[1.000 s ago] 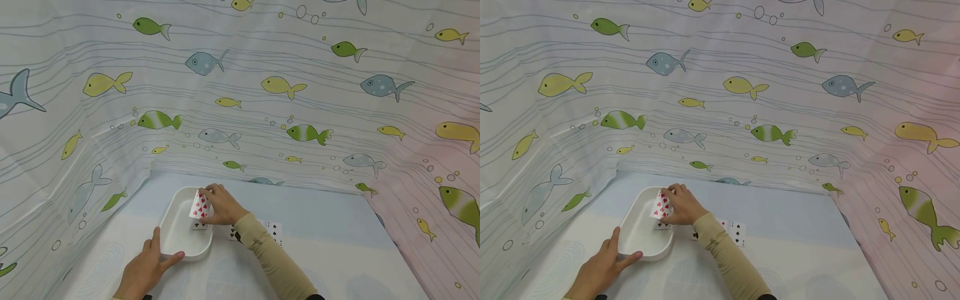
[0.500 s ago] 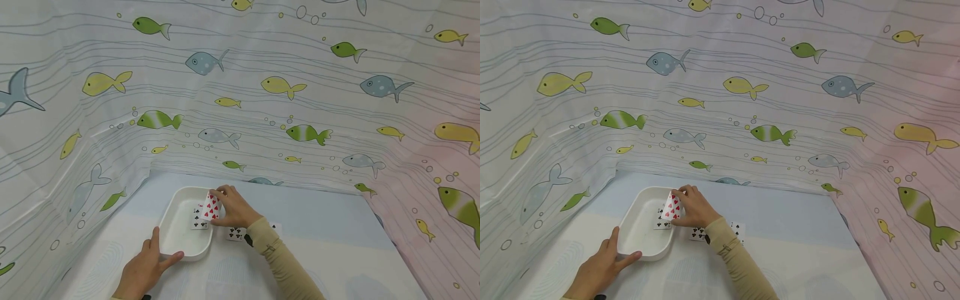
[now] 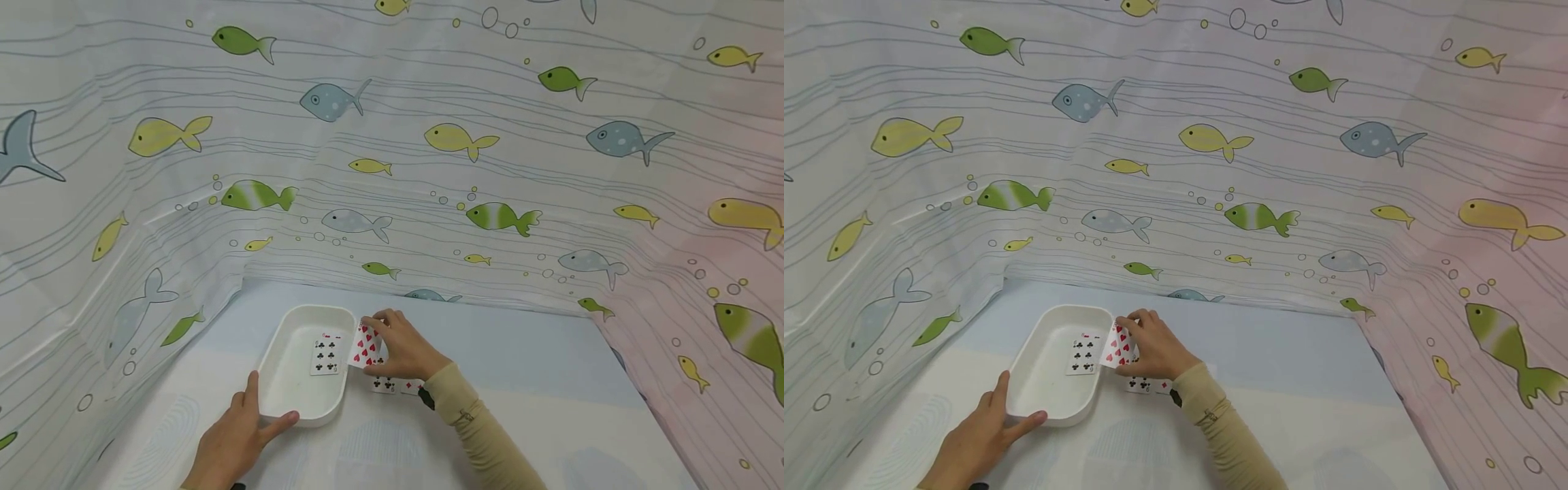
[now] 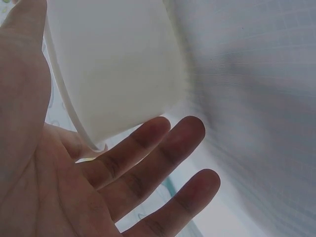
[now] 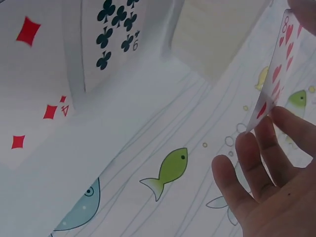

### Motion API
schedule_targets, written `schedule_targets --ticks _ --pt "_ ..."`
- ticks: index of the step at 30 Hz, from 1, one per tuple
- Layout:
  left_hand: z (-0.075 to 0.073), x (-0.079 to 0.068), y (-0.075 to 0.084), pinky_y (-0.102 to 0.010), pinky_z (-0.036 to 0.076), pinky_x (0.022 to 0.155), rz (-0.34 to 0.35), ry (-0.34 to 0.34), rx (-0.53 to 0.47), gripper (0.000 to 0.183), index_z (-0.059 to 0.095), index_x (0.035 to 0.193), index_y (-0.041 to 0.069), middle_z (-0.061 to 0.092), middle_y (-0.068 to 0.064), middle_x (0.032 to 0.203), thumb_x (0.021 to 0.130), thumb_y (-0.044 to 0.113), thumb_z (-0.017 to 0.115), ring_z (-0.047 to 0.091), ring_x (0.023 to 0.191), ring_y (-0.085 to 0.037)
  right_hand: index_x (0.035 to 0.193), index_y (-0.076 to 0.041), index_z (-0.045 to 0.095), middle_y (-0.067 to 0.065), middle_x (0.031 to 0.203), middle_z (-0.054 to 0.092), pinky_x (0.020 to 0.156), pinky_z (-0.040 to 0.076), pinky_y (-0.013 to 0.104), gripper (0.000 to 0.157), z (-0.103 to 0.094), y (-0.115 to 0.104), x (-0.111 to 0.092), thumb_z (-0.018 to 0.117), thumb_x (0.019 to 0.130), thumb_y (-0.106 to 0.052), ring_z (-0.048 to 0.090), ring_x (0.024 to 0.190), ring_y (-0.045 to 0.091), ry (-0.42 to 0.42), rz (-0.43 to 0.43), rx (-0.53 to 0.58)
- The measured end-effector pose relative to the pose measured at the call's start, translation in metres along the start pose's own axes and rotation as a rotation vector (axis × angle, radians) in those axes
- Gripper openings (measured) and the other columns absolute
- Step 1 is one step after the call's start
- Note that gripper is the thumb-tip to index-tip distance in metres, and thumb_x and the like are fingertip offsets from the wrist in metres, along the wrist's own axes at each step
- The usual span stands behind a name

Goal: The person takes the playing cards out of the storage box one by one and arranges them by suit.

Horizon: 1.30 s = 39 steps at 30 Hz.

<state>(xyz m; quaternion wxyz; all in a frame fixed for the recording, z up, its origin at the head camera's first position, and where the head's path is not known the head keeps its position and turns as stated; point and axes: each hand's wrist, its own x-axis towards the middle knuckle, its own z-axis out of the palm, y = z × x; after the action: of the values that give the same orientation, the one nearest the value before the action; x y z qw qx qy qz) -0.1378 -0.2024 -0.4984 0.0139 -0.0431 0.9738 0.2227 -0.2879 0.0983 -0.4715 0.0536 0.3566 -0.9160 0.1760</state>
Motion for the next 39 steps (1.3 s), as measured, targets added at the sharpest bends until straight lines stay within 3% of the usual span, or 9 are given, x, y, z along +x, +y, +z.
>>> schedule_targets --ticks 21,39 --pt "0.001 -0.001 -0.001 -0.050 0.051 0.071 0.003 0.006 -0.003 0.122 0.010 0.157 -0.009 0.049 -0.033 0.130 0.085 0.077 0.060 0.063 0.092 -0.032 0.152 -0.022 0.046 0.002 0.142 0.046 0.102 0.048 0.038 0.090 -0.010 0.041 -0.041 0.086 0.076 -0.047 0.042 0.128 0.018 -0.015 0.068 0.015" --pt "0.002 0.000 -0.002 -0.053 0.051 0.076 -0.005 -0.001 -0.018 0.123 0.010 0.157 -0.009 0.049 -0.032 0.129 0.085 0.077 0.060 0.063 0.096 -0.033 0.150 -0.016 0.049 0.003 0.138 0.047 0.102 0.048 0.043 0.089 -0.020 0.070 -0.080 0.088 0.074 -0.043 0.043 0.127 0.020 -0.025 0.141 0.024"
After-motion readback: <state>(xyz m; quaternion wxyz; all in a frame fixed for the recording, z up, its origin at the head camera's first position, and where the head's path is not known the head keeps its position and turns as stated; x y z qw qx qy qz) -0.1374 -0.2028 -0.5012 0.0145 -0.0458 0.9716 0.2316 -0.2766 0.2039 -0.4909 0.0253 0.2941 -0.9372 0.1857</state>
